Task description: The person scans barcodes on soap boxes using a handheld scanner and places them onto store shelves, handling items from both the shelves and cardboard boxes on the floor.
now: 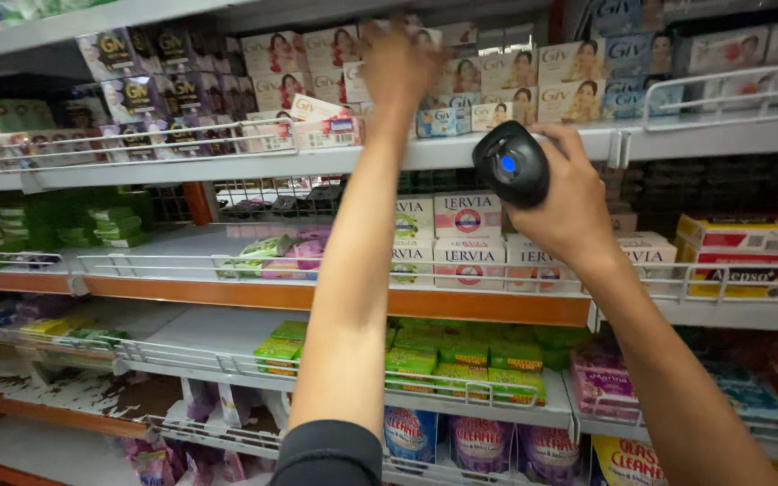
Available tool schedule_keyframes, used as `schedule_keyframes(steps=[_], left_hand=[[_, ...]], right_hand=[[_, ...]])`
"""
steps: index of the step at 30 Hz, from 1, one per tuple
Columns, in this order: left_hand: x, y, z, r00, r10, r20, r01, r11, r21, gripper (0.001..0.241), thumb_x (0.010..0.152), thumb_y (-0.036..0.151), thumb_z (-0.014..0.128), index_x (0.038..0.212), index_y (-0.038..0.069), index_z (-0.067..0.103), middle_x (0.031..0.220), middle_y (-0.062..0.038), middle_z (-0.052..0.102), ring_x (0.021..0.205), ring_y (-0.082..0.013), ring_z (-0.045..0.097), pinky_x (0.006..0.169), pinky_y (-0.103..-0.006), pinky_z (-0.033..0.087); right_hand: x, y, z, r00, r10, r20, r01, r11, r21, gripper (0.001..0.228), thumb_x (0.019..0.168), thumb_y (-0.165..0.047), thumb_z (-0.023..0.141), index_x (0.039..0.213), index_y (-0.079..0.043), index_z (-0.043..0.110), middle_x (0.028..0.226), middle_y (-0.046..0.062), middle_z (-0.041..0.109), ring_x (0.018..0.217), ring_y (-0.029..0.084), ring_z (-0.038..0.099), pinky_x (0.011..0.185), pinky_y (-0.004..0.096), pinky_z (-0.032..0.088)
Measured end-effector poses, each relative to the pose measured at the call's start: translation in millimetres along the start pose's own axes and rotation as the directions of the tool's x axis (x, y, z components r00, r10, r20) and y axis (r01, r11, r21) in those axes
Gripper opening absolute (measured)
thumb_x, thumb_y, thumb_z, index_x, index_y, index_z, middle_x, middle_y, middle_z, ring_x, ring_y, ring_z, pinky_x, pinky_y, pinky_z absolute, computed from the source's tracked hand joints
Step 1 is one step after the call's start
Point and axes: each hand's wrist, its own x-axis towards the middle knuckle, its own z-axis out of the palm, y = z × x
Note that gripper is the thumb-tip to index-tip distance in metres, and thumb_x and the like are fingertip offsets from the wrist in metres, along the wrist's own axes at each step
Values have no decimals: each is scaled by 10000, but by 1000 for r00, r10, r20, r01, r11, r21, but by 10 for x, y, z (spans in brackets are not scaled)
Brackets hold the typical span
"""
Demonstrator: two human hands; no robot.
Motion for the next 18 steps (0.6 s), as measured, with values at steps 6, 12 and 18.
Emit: schedule_keyframes(steps=[6,12,18], left_hand=[[-41,200,72,992,-8,125,15,999,-50,907,701,620,781,1388,79,538,1398,-252,548,1285,-430,574,1050,-531,521],[-148,349,-12,998,-11,61,14,998,-57,821,645,475,775,1320,57,564,1348,-262,501,1256,-463,478,960,-555,485],[-184,143,230,996,78,48,-79,997,14,849,678,397,818,1353,-3,491,1440,-274,435,1290,-478,428,1024,-552,471]], right_hand=[[36,75,21,999,-51,-8,50,997,-53,598,712,-152,875,1267,-58,674,1368,147,582,1158,400,643,981,448,524],[30,40,4,998,46,51,-43,997,-61,581,718,-185,870,1261,-74,695,1378,141,594,1137,394,647,971,455,516],[209,-38,-114,976,117,186,-79,977,-200,579,659,-207,864,1199,-56,715,1233,203,624,1095,423,638,951,470,518]])
